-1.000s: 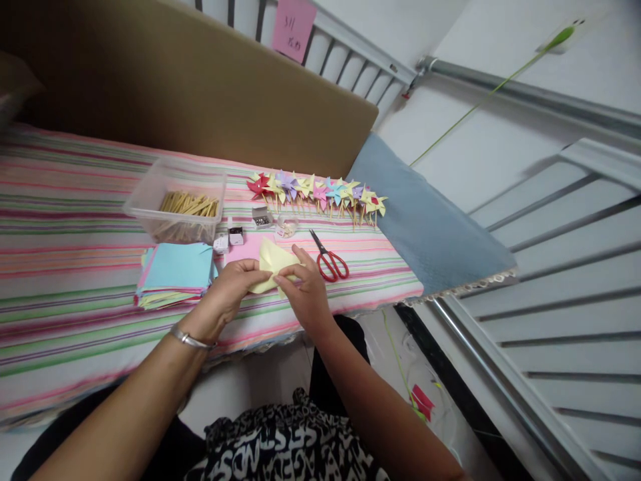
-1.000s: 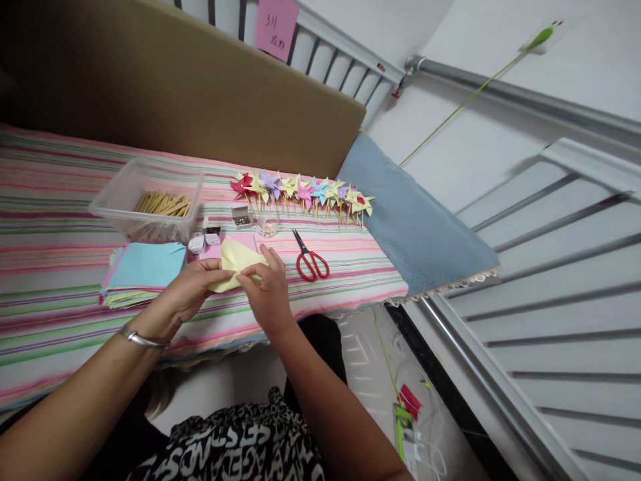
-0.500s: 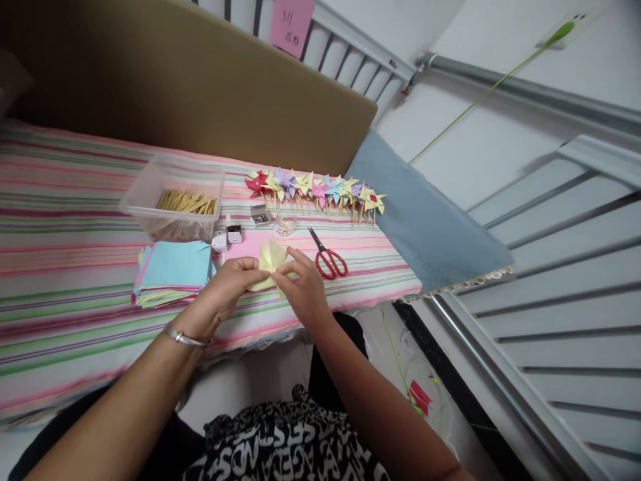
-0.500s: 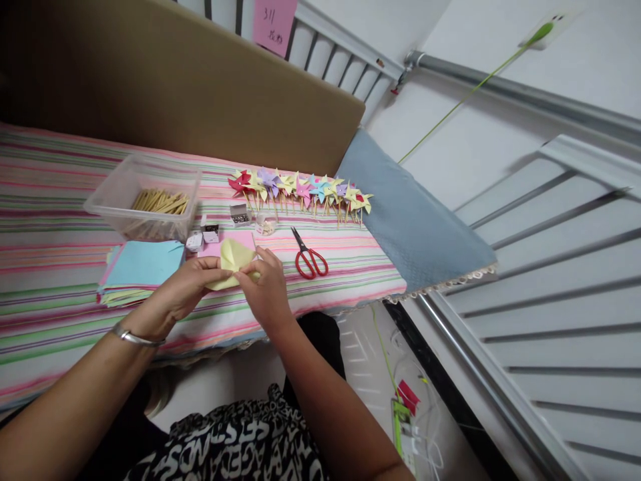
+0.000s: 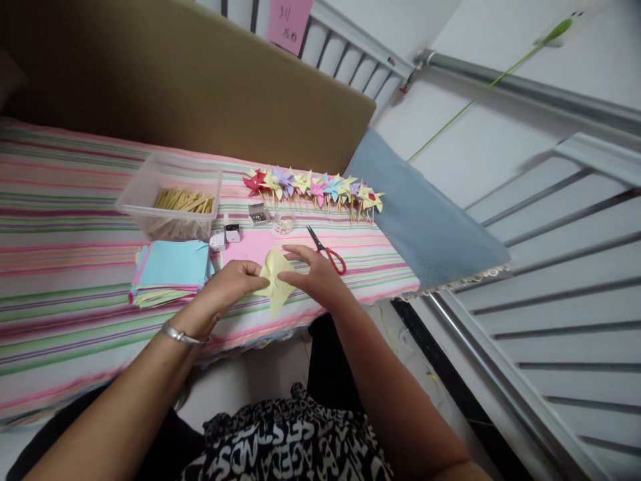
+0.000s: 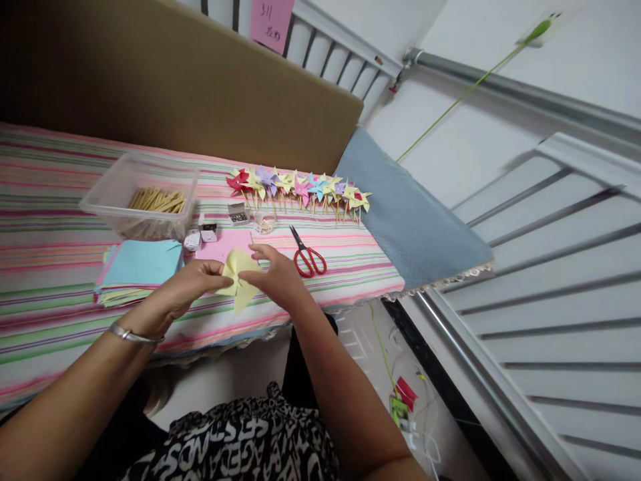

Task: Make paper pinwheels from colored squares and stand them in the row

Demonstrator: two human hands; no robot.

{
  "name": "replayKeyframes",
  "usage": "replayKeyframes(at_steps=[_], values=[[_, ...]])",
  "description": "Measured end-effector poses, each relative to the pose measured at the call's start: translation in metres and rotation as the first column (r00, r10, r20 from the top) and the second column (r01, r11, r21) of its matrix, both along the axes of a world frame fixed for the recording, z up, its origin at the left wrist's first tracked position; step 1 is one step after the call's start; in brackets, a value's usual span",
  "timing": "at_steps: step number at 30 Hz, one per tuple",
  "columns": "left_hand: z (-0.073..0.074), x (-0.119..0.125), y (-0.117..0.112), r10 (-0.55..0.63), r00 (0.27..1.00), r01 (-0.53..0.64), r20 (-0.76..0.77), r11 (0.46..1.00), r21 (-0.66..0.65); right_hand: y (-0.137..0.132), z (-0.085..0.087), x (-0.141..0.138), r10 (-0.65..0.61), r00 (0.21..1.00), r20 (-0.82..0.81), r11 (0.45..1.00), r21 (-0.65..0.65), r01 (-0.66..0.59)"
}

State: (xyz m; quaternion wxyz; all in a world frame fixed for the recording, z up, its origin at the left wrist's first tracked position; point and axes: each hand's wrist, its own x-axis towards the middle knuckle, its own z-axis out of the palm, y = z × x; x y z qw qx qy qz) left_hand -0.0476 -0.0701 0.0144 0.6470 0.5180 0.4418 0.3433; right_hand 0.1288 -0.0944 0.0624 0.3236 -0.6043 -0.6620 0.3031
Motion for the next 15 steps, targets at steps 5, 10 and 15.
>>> replayKeyframes(at_steps=[5, 10, 15], values=[[0.0002, 0.0041, -0.0043, -0.047, 0.999, 0.047, -0.018, 0.999, -0.001, 0.0033, -0.0040, -0.0029, 0.089, 0.989, -0.121, 0.986, -0.132, -0.105], [-0.0008, 0.0058, -0.0048, -0.041, 0.998, 0.042, -0.041, 0.999, 0.008, 0.0043, -0.0063, -0.0058, 0.079, 0.977, -0.199, 0.977, -0.179, -0.116], [-0.0013, 0.0067, -0.0033, -0.024, 0.998, 0.026, -0.054, 0.999, 0.037, 0.0041, -0.0081, -0.0065, 0.025, 0.960, -0.280, 0.968, -0.235, -0.093]])
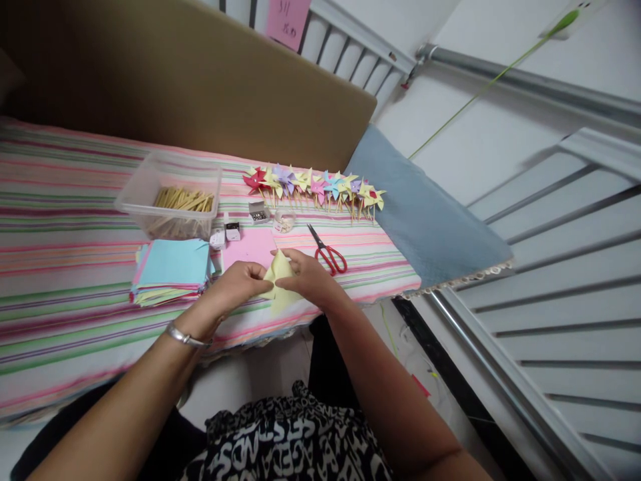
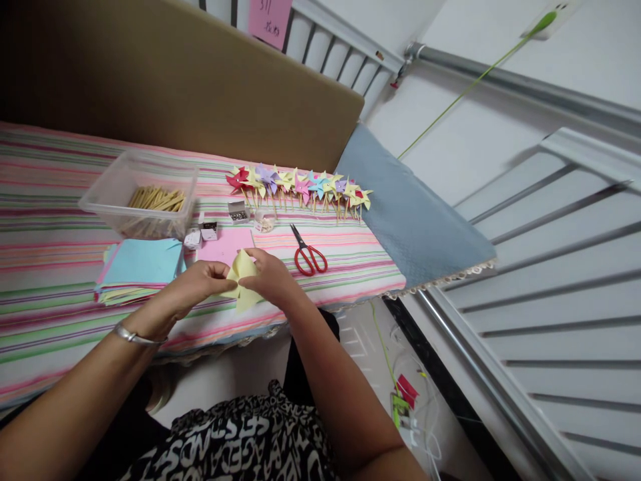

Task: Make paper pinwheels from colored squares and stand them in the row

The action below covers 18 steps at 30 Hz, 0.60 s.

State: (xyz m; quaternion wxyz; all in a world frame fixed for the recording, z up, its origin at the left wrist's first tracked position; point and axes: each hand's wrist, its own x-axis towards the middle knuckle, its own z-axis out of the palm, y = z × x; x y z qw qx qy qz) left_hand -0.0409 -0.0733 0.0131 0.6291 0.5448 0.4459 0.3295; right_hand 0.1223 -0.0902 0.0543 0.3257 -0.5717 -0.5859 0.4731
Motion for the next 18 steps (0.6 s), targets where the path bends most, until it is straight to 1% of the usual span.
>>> replayKeyframes(at_steps=[3, 5, 7, 9, 10, 12, 14, 16, 18], values=[[0.001, 0.001, 0.001, 0.061, 0.997, -0.061, 0.049, 0.998, 0.002, 0.000, -0.002, 0.000, -0.061, 0.994, -0.094, 0.998, -0.033, 0.058], [0.002, 0.001, 0.001, 0.142, 0.985, -0.141, 0.097, 0.990, -0.017, 0.001, -0.004, -0.001, -0.116, 0.978, -0.172, 0.992, -0.066, 0.106], [0.003, 0.003, 0.001, 0.246, 0.960, -0.244, 0.135, 0.969, -0.025, 0.000, -0.005, -0.003, -0.169, 0.946, -0.275, 0.984, -0.102, 0.146], [0.002, 0.005, 0.001, 0.317, 0.931, -0.311, 0.183, 0.948, -0.061, -0.001, -0.007, -0.006, -0.212, 0.903, -0.374, 0.976, -0.121, 0.179], [0.001, 0.007, 0.000, 0.330, 0.920, -0.313, 0.213, 0.944, -0.109, -0.001, -0.008, -0.008, -0.227, 0.883, -0.412, 0.974, -0.120, 0.194], [-0.001, 0.010, -0.002, 0.331, 0.897, -0.266, 0.292, 0.933, -0.242, -0.003, -0.009, -0.011, -0.252, 0.850, -0.463, 0.968, -0.104, 0.230], [-0.002, 0.013, -0.005, 0.370, 0.857, -0.247, 0.358, 0.905, -0.346, -0.004, -0.011, -0.014, -0.274, 0.823, -0.498, 0.960, -0.082, 0.270], [0.000, 0.016, -0.008, 0.402, 0.820, -0.245, 0.408, 0.890, -0.385, -0.004, -0.012, -0.016, -0.293, 0.799, -0.525, 0.950, -0.065, 0.306], [0.004, 0.016, -0.010, 0.378, 0.818, -0.209, 0.433, 0.898, -0.388, -0.005, -0.014, -0.019, -0.303, 0.784, -0.542, 0.943, -0.052, 0.328]])
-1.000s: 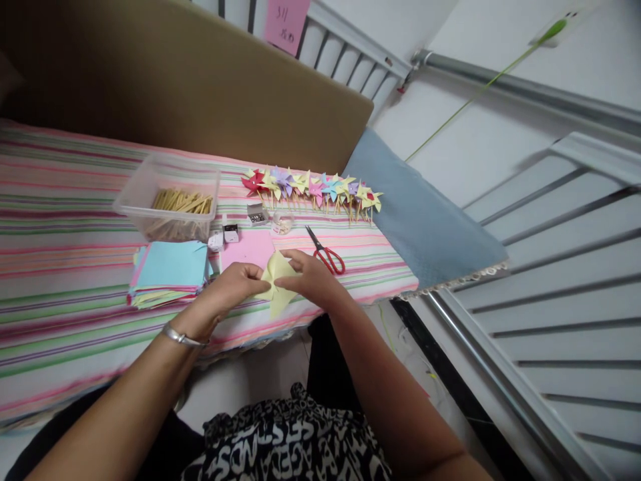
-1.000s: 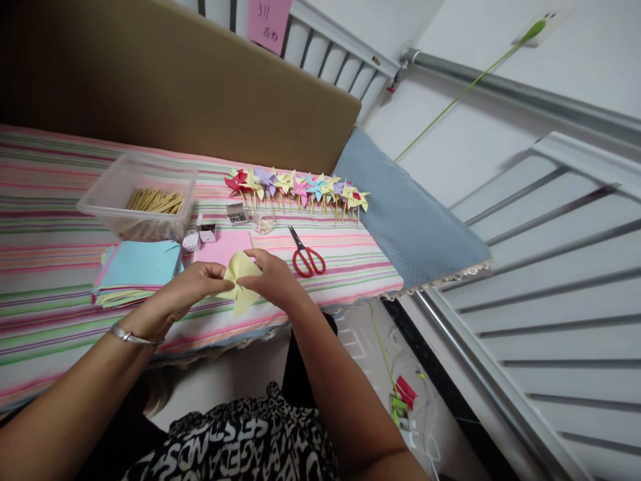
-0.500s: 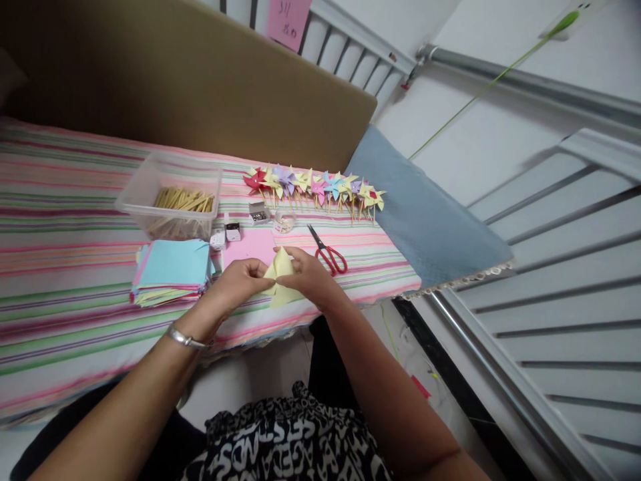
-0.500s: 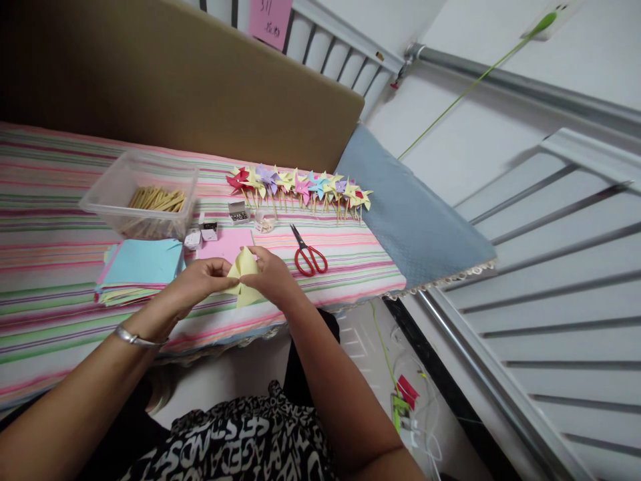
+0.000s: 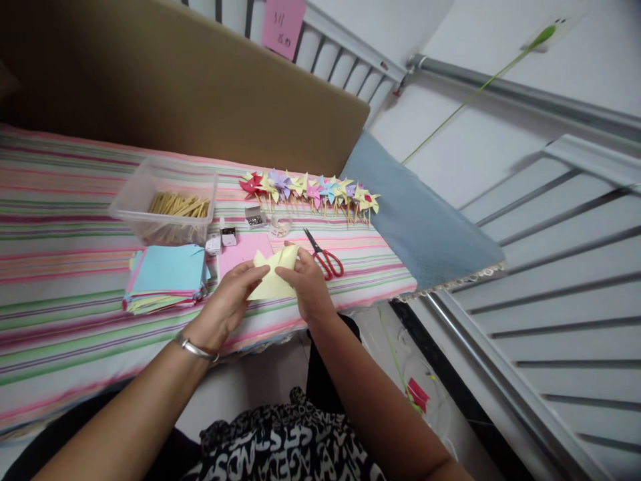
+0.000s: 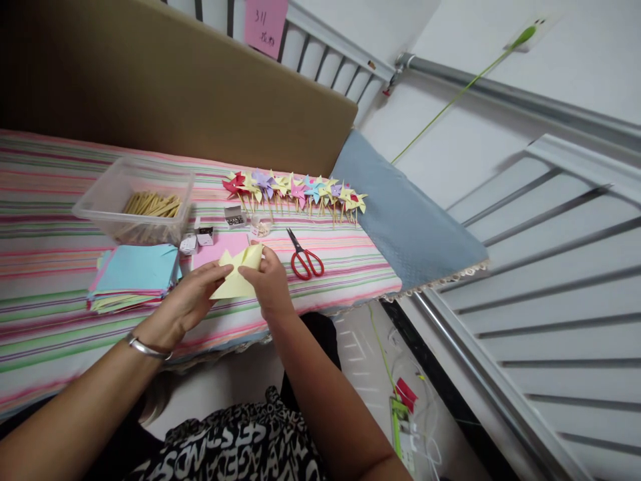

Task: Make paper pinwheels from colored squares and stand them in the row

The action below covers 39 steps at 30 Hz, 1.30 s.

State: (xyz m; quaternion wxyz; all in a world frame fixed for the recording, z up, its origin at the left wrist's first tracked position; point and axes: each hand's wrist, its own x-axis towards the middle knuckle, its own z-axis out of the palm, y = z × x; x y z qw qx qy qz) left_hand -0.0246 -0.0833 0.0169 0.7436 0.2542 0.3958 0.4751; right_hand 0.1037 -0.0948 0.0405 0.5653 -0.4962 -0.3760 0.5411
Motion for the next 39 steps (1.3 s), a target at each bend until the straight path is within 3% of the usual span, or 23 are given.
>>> replayKeyframes(at_steps=[3, 11, 15, 17, 20, 23, 27, 39], values=[[0.002, -0.001, 0.000, -0.056, 0.998, 0.056, 0.021, 0.998, 0.011, 0.000, -0.002, -0.003, -0.004, 1.000, 0.001, 1.000, 0.016, 0.004], [-0.008, -0.004, 0.007, -0.044, 0.999, 0.042, 0.026, 0.996, 0.085, 0.003, -0.004, -0.009, 0.032, 0.998, 0.051, 0.999, 0.021, -0.033], [0.001, -0.012, 0.011, -0.004, 1.000, 0.005, -0.016, 0.997, 0.075, 0.002, -0.009, 0.000, 0.004, 0.961, 0.276, 0.998, 0.066, -0.023], [0.006, -0.019, 0.014, 0.028, 0.999, -0.026, -0.035, 0.997, 0.078, -0.003, -0.011, 0.007, -0.091, 0.859, 0.504, 0.971, 0.238, -0.036], [0.008, -0.027, 0.017, 0.049, 0.997, -0.044, -0.051, 0.995, 0.084, -0.014, -0.013, 0.018, -0.276, 0.620, 0.734, 0.837, 0.501, -0.220], [0.007, -0.030, 0.018, 0.030, 0.998, -0.025, -0.063, 0.996, 0.085, -0.021, -0.012, 0.021, -0.355, 0.494, 0.794, 0.753, 0.556, -0.352], [0.007, -0.026, 0.015, 0.007, 0.997, 0.000, -0.071, 0.996, 0.092, -0.020, -0.010, 0.018, -0.341, 0.482, 0.807, 0.748, 0.544, -0.380], [0.012, -0.022, 0.011, -0.024, 0.994, 0.030, -0.111, 0.998, 0.053, -0.011, -0.011, 0.013, -0.207, 0.525, 0.826, 0.806, 0.448, -0.387]])
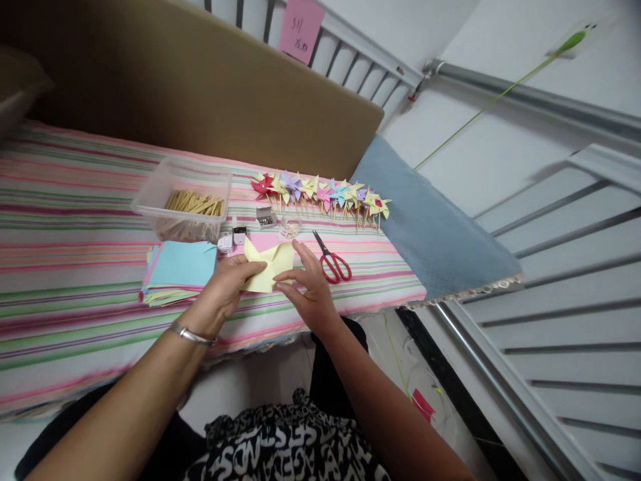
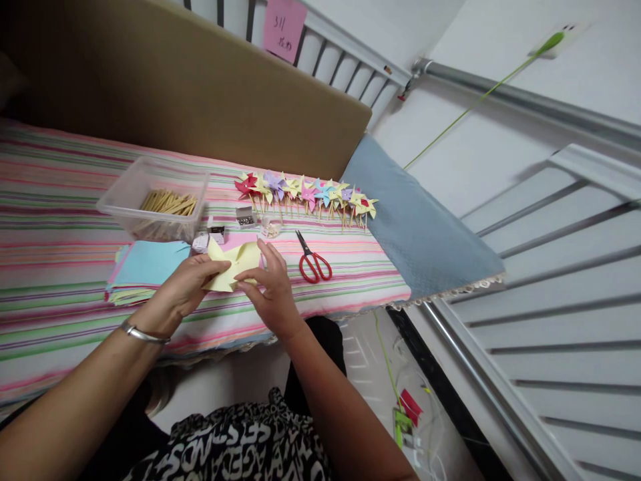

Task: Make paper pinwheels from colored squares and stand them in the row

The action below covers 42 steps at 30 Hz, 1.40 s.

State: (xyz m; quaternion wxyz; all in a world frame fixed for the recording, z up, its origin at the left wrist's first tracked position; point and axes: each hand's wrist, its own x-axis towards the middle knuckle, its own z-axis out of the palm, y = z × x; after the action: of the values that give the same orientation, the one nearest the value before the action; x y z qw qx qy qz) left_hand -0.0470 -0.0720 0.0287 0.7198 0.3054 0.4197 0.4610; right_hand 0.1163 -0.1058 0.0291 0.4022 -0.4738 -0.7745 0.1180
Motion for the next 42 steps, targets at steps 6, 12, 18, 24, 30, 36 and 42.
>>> replayKeyframes(at_steps=[6, 12, 18, 24, 30, 36, 42], values=[[-0.004, 0.001, 0.000, 0.007, 1.000, -0.007, -0.020, 1.000, -0.015, -0.001, 0.004, -0.001, -0.019, 0.999, -0.029, 0.999, -0.051, 0.018], [-0.008, 0.005, -0.002, -0.009, 1.000, 0.009, -0.007, 1.000, 0.017, 0.001, 0.006, -0.014, -0.168, 0.985, -0.044, 0.980, -0.112, 0.163], [-0.013, 0.006, -0.001, -0.027, 0.999, 0.028, -0.031, 0.999, 0.041, 0.006, 0.003, -0.018, -0.232, 0.973, -0.015, 0.963, -0.145, 0.227], [-0.014, 0.005, -0.001, -0.045, 0.999, 0.045, -0.003, 0.998, 0.042, 0.007, 0.003, -0.018, -0.235, 0.972, 0.012, 0.963, -0.131, 0.235], [-0.014, 0.004, -0.001, -0.067, 0.998, 0.066, 0.006, 0.996, 0.057, 0.009, 0.003, -0.017, -0.251, 0.968, 0.013, 0.959, -0.133, 0.250], [-0.014, 0.004, -0.001, -0.094, 0.996, 0.094, -0.013, 0.995, 0.040, 0.012, 0.000, -0.016, -0.291, 0.956, 0.019, 0.943, -0.163, 0.290], [-0.021, 0.004, 0.003, -0.025, 0.989, 0.034, -0.146, 0.997, 0.063, 0.011, -0.001, -0.014, -0.273, 0.961, 0.042, 0.945, -0.173, 0.277]])
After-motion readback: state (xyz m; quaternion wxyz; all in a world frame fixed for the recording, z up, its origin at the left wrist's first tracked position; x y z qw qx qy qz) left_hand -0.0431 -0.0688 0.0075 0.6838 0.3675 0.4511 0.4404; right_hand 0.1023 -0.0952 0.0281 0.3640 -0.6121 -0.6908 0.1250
